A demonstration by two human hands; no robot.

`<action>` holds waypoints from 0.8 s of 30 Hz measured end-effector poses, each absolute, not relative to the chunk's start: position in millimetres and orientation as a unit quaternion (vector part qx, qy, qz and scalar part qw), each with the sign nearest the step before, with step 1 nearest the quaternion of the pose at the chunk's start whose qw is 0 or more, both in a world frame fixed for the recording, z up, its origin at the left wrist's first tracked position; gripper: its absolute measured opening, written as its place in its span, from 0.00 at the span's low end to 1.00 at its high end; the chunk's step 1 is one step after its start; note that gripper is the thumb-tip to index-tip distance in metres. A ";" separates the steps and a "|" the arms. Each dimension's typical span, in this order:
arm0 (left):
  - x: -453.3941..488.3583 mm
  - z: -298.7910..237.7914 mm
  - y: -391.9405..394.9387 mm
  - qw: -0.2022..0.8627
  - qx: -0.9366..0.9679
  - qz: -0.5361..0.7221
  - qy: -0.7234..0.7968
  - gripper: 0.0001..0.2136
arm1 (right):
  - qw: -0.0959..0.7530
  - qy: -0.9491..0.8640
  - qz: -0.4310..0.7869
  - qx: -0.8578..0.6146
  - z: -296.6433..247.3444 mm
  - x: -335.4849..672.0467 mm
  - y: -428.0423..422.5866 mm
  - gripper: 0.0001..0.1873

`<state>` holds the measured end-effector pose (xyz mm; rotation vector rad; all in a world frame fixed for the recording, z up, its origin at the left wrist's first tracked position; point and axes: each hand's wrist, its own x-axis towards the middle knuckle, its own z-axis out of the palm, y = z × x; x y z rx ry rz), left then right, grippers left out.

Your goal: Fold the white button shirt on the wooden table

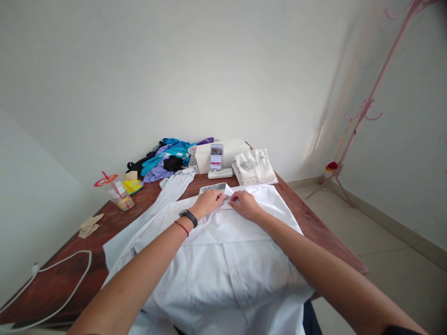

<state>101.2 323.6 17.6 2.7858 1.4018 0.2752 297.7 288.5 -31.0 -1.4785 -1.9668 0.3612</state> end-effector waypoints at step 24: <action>53.2 -14.2 277.9 -0.068 0.846 0.221 0.480 0.22 | 0.248 -0.696 0.040 -0.672 -49.3 318.9 313.1 0.14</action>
